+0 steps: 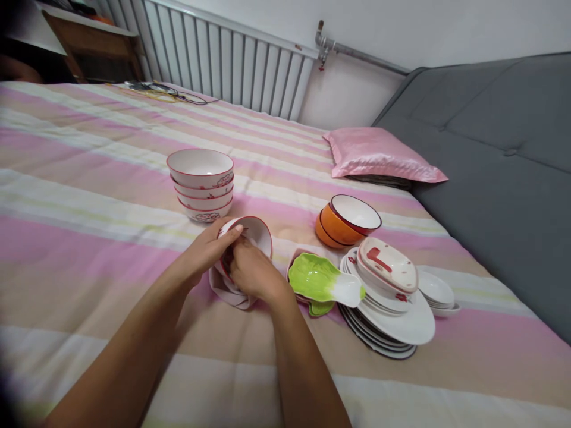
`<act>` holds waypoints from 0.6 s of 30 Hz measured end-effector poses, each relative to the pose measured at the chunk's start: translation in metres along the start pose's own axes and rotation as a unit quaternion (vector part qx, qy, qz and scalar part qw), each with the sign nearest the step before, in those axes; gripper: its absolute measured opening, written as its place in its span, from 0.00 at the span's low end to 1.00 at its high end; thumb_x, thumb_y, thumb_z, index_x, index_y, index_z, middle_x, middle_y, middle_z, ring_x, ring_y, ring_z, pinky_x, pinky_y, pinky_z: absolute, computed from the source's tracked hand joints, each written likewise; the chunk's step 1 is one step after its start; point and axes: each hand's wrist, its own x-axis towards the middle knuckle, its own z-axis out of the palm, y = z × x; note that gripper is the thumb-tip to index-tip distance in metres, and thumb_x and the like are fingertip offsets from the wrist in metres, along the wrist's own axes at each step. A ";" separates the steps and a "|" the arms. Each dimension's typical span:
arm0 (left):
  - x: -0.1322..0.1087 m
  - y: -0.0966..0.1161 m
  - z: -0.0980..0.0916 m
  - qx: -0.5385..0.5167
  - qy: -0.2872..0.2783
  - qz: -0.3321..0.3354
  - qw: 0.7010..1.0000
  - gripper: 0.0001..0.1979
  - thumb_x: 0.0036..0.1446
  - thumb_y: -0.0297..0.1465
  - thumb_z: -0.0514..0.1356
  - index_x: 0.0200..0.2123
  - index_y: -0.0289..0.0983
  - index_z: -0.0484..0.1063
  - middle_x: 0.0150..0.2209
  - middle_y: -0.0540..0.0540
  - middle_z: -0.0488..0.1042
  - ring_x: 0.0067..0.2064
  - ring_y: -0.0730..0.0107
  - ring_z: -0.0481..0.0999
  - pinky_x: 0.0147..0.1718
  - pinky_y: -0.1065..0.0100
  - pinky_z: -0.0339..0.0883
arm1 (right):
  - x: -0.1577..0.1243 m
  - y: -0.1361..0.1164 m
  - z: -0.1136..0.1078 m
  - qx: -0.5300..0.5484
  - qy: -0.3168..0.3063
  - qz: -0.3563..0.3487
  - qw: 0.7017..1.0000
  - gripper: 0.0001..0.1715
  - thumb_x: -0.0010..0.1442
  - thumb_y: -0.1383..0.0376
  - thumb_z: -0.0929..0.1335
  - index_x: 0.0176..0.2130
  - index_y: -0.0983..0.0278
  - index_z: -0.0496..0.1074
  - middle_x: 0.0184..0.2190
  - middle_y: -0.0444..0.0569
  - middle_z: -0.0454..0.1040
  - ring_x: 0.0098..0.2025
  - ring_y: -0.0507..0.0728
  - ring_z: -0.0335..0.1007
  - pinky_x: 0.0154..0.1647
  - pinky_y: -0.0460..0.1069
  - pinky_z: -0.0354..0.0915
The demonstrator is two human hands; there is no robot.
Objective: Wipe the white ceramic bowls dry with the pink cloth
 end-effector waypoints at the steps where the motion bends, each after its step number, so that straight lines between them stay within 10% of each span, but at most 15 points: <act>1: 0.000 0.000 0.000 -0.001 0.001 -0.002 1.000 0.23 0.56 0.45 0.53 0.49 0.39 0.69 0.49 0.42 0.73 0.50 0.56 0.71 0.48 0.60 0.64 | 0.000 -0.001 -0.002 0.008 -0.003 0.003 1.000 0.16 0.59 0.74 0.57 0.44 0.67 0.65 0.39 0.53 0.73 0.40 0.56 0.67 0.43 0.50 0.63; 18: -0.002 0.003 -0.002 0.003 -0.005 -0.015 1.000 0.27 0.55 0.47 0.53 0.51 0.37 0.68 0.51 0.41 0.72 0.52 0.54 0.70 0.50 0.59 0.63 | -0.006 0.006 -0.017 0.081 -0.131 0.012 0.988 0.14 0.60 0.71 0.58 0.31 0.66 0.71 0.29 0.46 0.74 0.31 0.51 0.66 0.35 0.45 0.59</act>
